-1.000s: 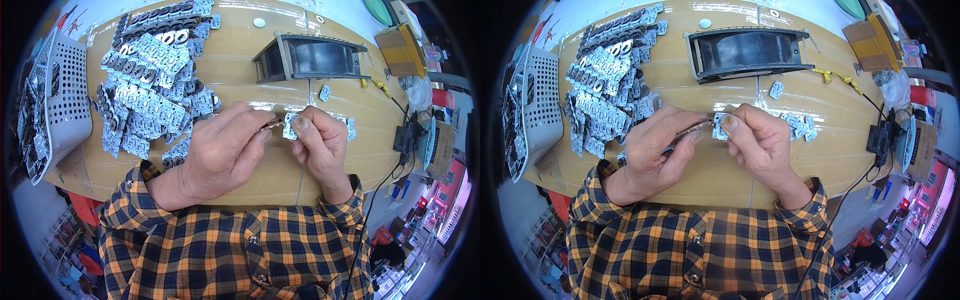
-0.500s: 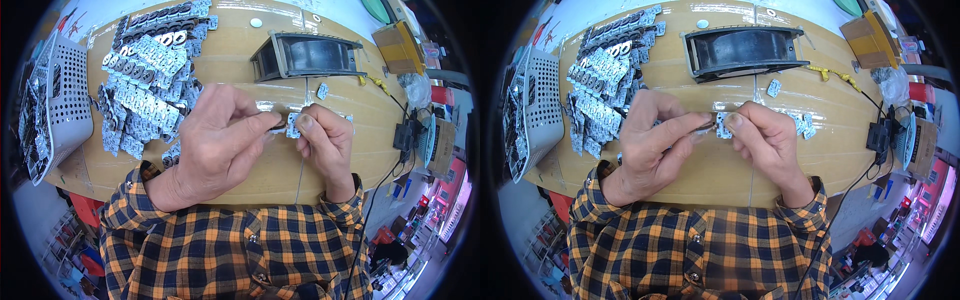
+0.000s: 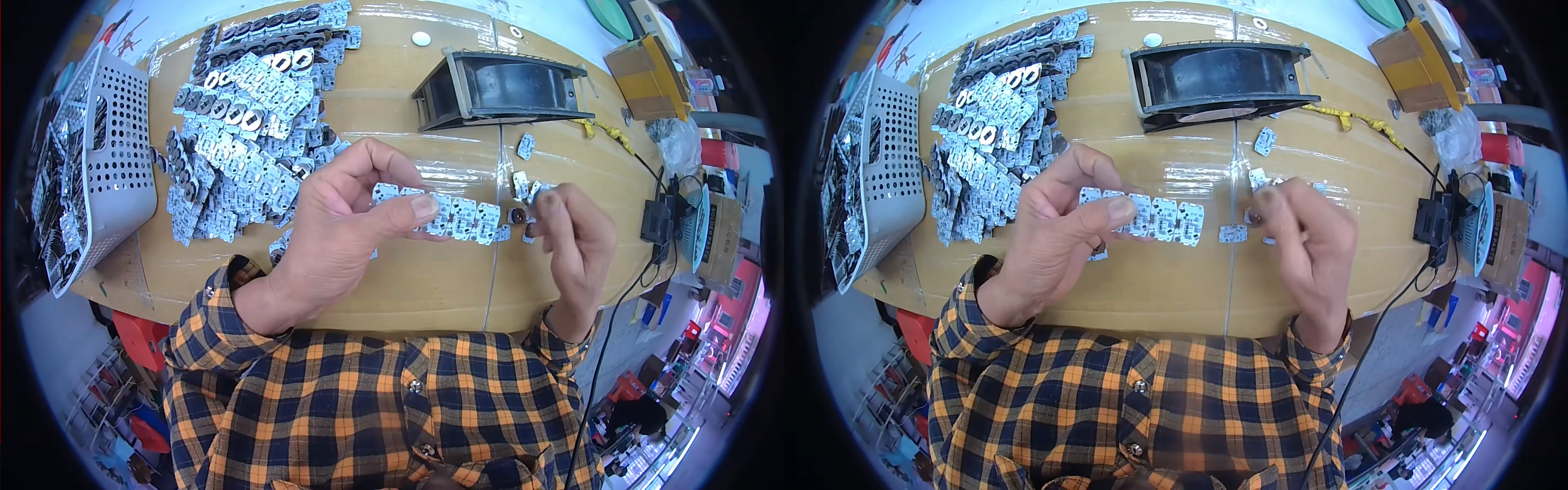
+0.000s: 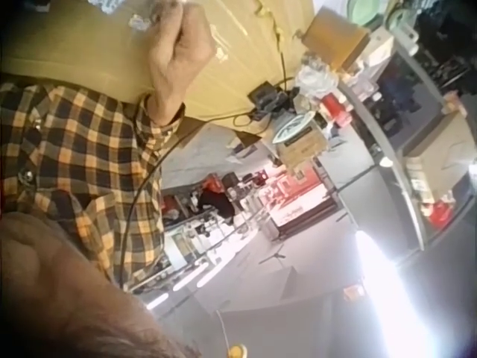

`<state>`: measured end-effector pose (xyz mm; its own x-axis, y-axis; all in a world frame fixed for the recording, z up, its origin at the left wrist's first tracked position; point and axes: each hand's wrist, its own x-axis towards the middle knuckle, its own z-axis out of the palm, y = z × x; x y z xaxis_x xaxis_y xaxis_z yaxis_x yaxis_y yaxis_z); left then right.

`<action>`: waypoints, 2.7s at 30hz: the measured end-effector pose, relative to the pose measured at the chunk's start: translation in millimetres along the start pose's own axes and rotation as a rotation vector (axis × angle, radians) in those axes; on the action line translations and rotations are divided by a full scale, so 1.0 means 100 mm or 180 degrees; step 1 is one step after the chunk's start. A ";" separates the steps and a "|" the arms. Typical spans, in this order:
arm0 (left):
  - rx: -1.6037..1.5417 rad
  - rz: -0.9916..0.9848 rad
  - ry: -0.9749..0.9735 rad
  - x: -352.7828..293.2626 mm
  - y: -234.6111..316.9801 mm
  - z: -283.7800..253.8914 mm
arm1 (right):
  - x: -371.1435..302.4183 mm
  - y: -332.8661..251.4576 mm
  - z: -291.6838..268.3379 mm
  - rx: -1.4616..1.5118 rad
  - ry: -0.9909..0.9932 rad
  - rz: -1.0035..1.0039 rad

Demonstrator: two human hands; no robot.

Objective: Manually assembling small metal components or brackets at a factory workbench.

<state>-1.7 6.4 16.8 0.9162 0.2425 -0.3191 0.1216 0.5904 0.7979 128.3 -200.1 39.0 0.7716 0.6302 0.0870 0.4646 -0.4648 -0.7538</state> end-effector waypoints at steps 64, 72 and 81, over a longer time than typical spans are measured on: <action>0.1341 0.0357 -0.0218 0.01 -0.06 0.00 | 0.15 -0.03 0.24 0.0206 -0.0348 -0.0225; 0.1674 0.0566 -0.0681 0.02 -0.03 -0.08 | 0.17 -0.02 0.27 0.1010 -0.1140 -0.0592; 0.2057 0.0563 -0.0927 0.08 -0.03 -0.15 | 0.21 0.04 0.31 0.1188 -0.1668 -0.0502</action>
<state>-0.6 18.0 4.2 0.9965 0.0246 -0.0802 0.0810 -0.0327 0.9962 132.6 -169.8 17.1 0.3493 0.9361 -0.0427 0.3001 -0.1549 -0.9413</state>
